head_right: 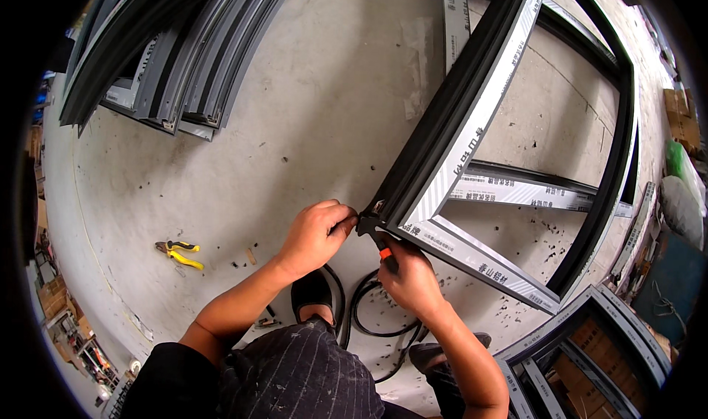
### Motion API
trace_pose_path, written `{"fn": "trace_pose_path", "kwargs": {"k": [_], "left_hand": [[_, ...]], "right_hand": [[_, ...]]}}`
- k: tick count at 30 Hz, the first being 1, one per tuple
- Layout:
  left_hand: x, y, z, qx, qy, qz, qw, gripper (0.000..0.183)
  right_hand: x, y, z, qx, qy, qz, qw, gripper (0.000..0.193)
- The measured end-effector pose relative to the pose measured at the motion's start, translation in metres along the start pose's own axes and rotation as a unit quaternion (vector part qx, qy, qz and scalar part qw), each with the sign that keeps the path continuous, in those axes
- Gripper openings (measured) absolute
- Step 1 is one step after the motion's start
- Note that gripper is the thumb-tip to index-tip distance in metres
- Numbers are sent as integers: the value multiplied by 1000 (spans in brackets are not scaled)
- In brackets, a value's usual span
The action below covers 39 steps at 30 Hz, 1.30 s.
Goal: The person installs a rubber seal into a metal window frame. They press the rubber strip into the frame groove by hand and use pliers to cut the strip.
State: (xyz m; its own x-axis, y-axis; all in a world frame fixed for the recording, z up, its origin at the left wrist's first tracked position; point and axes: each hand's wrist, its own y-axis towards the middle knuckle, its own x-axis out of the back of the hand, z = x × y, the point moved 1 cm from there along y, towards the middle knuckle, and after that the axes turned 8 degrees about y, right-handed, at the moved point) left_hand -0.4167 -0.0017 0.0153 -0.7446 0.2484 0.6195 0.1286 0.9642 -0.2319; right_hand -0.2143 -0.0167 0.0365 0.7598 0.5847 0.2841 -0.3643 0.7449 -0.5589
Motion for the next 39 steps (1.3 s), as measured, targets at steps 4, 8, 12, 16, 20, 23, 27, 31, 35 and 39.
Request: {"fn": "trace_pose_path", "kwargs": {"k": [4, 8, 12, 16, 20, 23, 27, 31, 35, 39], "left_hand": [[1, 2, 1, -16, 13, 1, 1000, 7], [3, 3, 0, -27, 28, -1, 999, 7], [2, 5, 0, -45, 48, -1, 998, 6], [0, 8, -5, -28, 49, 0, 998, 6], [0, 5, -11, -13, 65, 9, 998, 8], [1, 4, -11, 29, 57, 23, 998, 10], [-7, 1, -2, 98, -54, 66, 992, 15], [-7, 2, -3, 190, -158, 118, 962, 19], [-10, 0, -5, 231, -264, 105, 930, 25], [-16, 8, -2, 226, -361, 103, 899, 31]], "right_hand": [[-1, 1, -1, -1, -18, 3, 1000, 44], [-3, 0, 3, 22, -47, -16, 999, 42], [-5, 1, 10, 32, -102, -35, 994, 31], [-7, -2, 10, 40, -170, -68, 982, 21], [6, -14, 20, -6, -209, -41, 977, 21], [27, -54, -2, 46, -250, -17, 967, 17], [63, -118, -60, -30, -345, -33, 938, 18], [104, -147, -103, -120, -448, -48, 885, 20], [89, -135, -79, -71, -495, -42, 865, 33], [23, -92, -51, 62, -306, 53, 949, 45]]}}
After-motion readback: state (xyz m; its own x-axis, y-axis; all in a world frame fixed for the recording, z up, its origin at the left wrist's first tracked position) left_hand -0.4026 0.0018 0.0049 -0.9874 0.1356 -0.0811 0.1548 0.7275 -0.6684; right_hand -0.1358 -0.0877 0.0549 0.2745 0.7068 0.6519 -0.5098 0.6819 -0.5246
